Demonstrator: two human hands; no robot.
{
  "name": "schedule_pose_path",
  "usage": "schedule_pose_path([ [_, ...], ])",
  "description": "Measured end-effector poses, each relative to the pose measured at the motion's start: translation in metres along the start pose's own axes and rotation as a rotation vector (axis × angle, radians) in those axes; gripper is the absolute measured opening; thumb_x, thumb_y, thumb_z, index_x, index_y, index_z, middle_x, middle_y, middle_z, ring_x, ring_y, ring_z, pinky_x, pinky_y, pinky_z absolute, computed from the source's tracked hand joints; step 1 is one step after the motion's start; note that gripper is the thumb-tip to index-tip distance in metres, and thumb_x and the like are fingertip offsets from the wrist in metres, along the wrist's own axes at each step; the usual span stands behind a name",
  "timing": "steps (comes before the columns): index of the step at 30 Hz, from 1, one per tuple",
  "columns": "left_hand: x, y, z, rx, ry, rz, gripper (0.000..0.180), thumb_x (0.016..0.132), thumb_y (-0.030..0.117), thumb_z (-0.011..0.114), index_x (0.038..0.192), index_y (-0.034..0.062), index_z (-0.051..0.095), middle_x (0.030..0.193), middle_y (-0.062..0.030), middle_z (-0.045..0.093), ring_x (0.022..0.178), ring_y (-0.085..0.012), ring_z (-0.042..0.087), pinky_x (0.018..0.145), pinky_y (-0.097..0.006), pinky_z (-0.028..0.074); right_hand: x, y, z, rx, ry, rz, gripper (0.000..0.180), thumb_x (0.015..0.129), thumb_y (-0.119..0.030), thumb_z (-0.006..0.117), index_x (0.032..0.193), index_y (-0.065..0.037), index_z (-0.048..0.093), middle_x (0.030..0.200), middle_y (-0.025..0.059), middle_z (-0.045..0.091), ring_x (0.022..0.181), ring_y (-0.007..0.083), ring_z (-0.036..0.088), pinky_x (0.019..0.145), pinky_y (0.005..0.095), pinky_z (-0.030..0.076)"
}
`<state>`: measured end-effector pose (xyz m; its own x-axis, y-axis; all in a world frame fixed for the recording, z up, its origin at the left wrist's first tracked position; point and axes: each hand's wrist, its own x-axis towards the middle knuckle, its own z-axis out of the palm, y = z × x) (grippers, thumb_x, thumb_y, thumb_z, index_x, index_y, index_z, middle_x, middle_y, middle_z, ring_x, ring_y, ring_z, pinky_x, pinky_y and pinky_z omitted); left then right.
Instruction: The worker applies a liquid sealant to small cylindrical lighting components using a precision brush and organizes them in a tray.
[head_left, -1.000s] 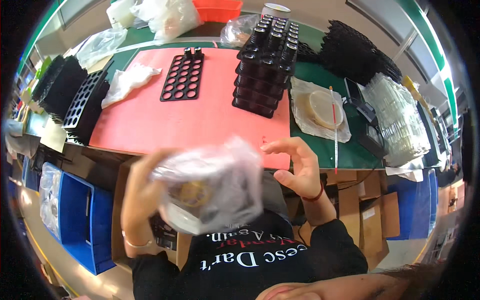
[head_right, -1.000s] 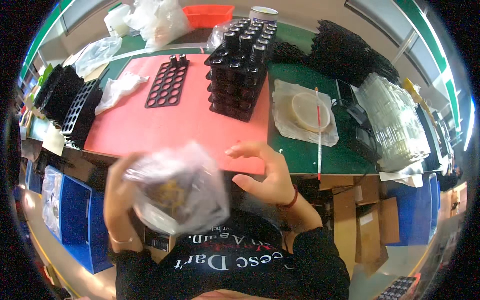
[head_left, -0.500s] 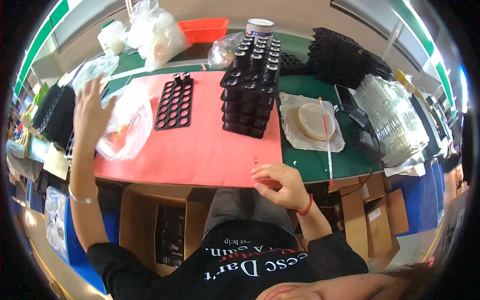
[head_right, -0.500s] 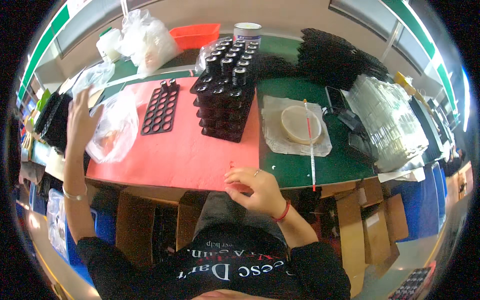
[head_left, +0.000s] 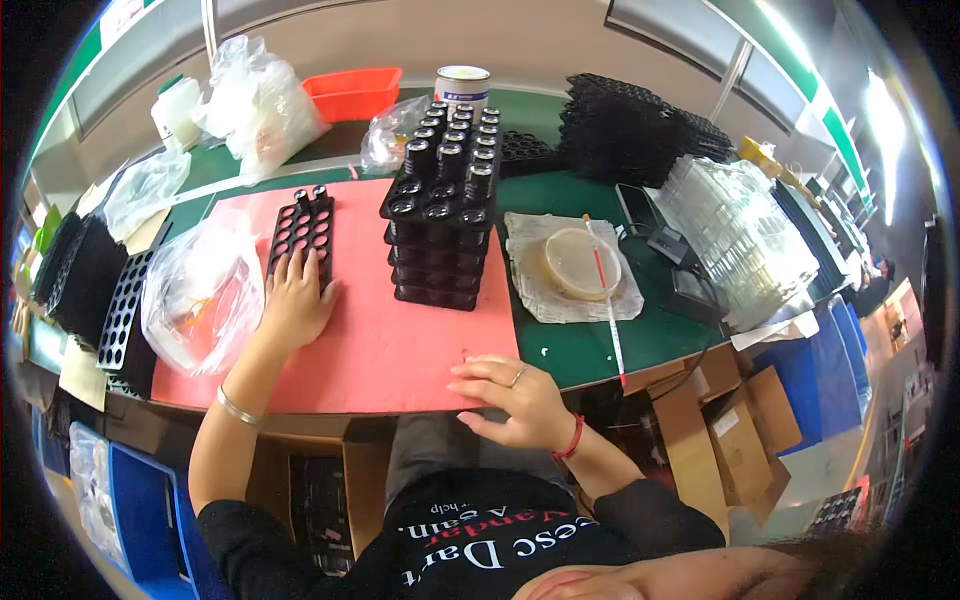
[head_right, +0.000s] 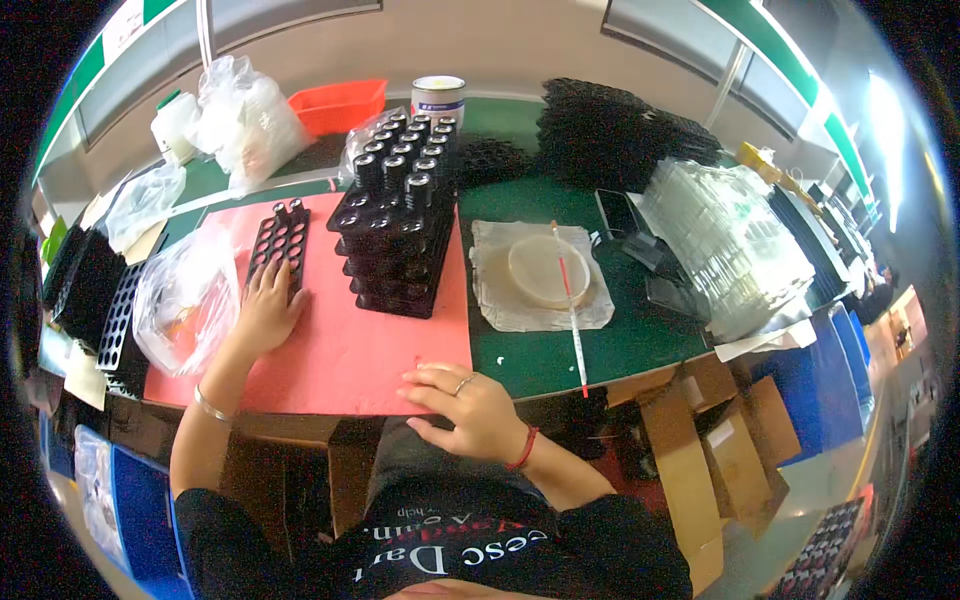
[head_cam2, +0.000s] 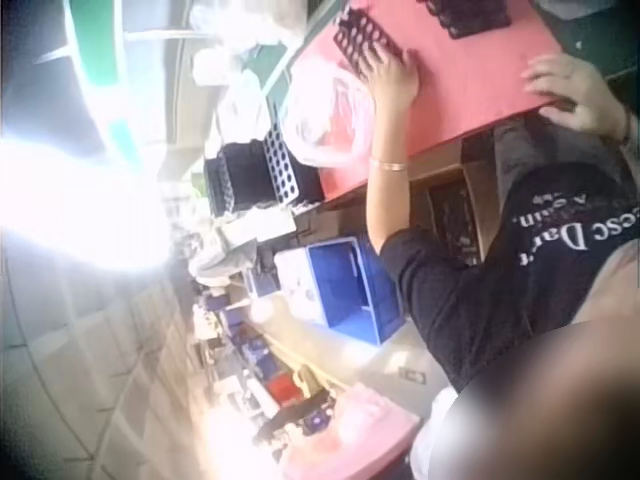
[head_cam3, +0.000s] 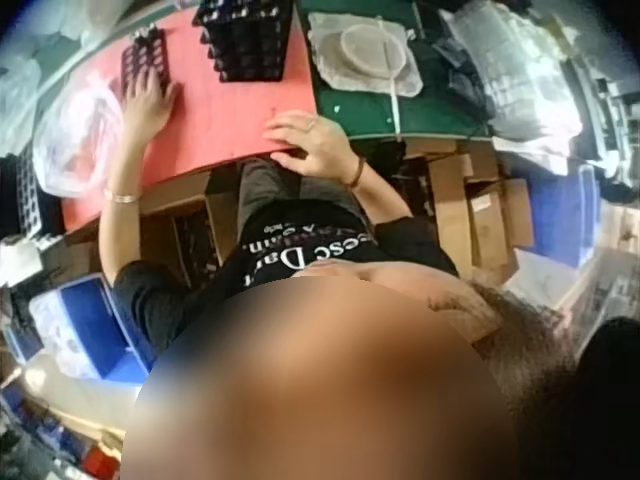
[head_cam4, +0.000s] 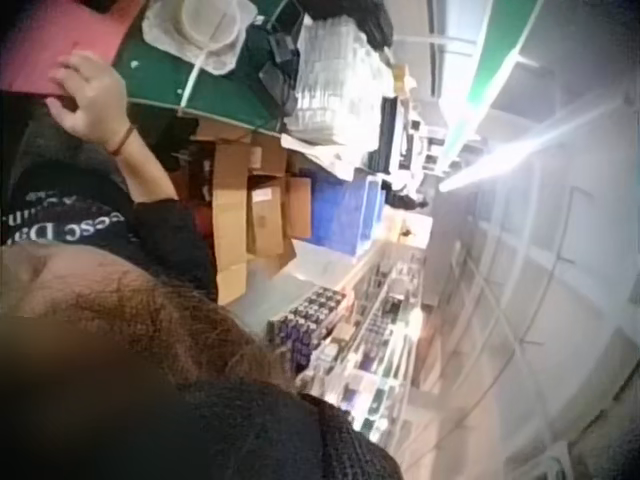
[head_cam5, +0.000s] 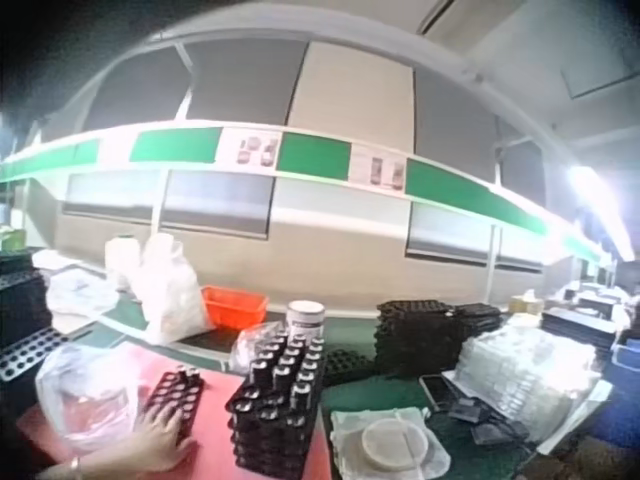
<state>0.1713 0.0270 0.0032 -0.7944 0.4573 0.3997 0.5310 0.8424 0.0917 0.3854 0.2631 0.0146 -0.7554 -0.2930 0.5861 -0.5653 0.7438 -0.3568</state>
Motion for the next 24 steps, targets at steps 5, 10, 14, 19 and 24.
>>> schedule_pose_path([
  [5,-0.008,0.005,-0.007,-0.093,-0.071,-0.020,0.055,0.085,0.033,0.050,0.127,-0.0007,0.040,0.132,-0.0247,0.038,0.124,-0.0393,0.033,0.102,-0.047,0.027,-0.002,0.006,0.002,-0.023,-0.007,-0.049,0.025,0.073,-0.015,0.066,0.098,-0.009,0.064,0.109,0.0064,0.060,0.098,0.0237,0.058,0.083,0.0332,0.048],
  [10,-0.018,0.028,-0.019,-0.071,0.001,0.080,0.062,0.081,0.034,0.058,0.127,-0.0034,0.039,0.133,-0.0248,0.036,0.125,-0.0382,0.031,0.103,-0.045,0.026,-0.005,0.009,0.004,-0.034,0.004,-0.024,0.026,0.073,-0.018,0.066,0.098,-0.010,0.063,0.108,0.0057,0.060,0.099,0.0231,0.058,0.084,0.0334,0.048],
  [14,-0.019,0.067,-0.026,-0.467,-0.194,0.122,0.090,0.076,0.038,0.064,0.137,-0.0076,0.015,0.130,-0.0279,0.037,0.122,-0.0391,0.034,0.103,-0.041,0.027,-0.003,0.004,0.000,-0.098,-0.018,0.065,0.045,0.073,-0.027,0.067,0.112,-0.007,0.057,0.120,0.0128,0.052,0.111,0.0299,0.050,0.093,0.0368,0.041],
  [19,-0.017,0.083,-0.013,-0.589,-0.093,0.103,0.092,0.072,0.027,0.067,0.138,-0.0053,0.012,0.121,-0.0232,0.047,0.113,-0.0373,0.042,0.099,-0.041,0.031,0.018,0.008,-0.004,-0.010,0.020,0.287,0.071,0.077,-0.033,0.067,0.128,0.005,0.036,0.132,0.0269,0.036,0.120,0.0377,0.040,0.101,0.0402,0.033],
  [24,-0.024,0.086,-0.013,-0.551,-0.069,0.132,0.087,0.066,0.023,0.069,0.135,-0.0043,0.022,0.119,-0.0218,0.049,0.112,-0.0358,0.040,0.100,-0.043,0.028,0.042,0.039,-0.003,0.151,-0.065,0.471,0.075,0.078,-0.026,0.066,0.129,0.010,0.024,0.124,0.0292,0.041,0.114,0.0373,0.046,0.095,0.0401,0.038],
])
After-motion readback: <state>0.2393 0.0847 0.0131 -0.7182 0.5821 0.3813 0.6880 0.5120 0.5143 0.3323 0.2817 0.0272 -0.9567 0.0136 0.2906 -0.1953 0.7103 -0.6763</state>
